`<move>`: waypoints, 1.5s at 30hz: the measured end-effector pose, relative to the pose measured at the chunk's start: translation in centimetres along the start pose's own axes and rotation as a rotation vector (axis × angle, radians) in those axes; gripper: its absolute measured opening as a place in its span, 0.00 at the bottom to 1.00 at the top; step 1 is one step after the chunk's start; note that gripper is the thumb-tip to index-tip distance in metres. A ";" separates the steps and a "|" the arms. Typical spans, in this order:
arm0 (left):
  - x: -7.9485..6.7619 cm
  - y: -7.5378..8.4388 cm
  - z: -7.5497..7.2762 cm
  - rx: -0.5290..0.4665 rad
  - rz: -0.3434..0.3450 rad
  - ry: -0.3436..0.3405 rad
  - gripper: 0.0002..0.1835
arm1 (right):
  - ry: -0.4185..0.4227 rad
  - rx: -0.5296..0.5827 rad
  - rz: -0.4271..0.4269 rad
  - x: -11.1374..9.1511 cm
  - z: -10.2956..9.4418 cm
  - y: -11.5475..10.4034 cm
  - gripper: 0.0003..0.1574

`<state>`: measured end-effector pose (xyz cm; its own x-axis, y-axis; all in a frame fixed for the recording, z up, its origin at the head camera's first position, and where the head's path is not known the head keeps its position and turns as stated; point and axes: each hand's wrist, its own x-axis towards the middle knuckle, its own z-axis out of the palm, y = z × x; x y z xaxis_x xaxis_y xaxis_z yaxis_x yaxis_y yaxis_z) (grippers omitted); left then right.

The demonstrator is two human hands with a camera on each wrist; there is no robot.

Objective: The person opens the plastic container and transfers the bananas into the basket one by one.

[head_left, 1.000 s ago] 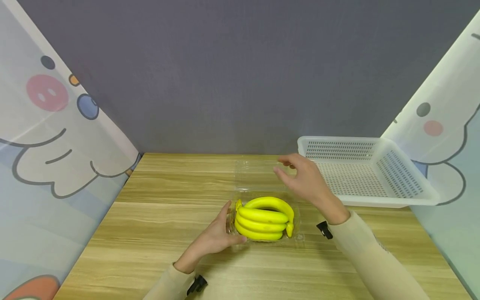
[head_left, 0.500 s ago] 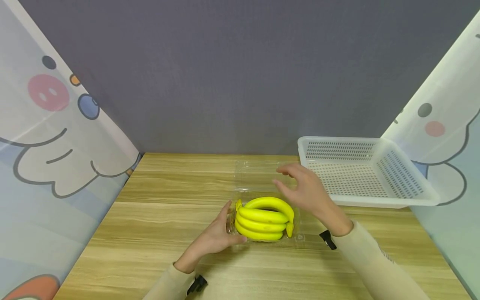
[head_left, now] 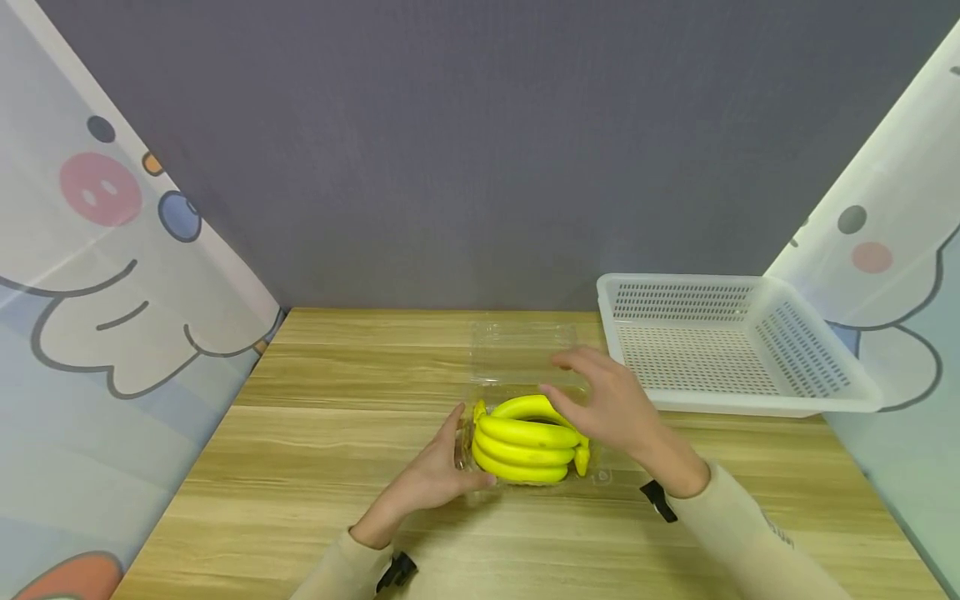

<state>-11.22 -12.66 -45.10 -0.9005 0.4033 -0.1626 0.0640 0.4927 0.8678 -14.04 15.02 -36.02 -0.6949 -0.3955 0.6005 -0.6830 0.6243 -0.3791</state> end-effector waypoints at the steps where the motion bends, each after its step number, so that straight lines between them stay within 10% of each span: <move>1: 0.0 0.0 0.0 -0.001 -0.002 0.000 0.66 | -0.003 -0.001 -0.003 -0.1 0.0 -0.1 0.22; 20: 0.0 0.1 0.1 0.007 0.006 -0.001 0.66 | -0.188 0.011 0.156 -2.0 1.1 -0.7 0.23; 45: 0.1 -0.1 0.0 0.005 0.004 0.002 0.66 | -0.327 -0.067 0.145 -4.5 4.4 -0.5 0.21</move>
<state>-11.31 -12.70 -45.16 -0.9009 0.4039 -0.1589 0.0693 0.4952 0.8660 -11.61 13.52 -41.64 -0.8258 -0.4880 0.2827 -0.5638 0.7279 -0.3904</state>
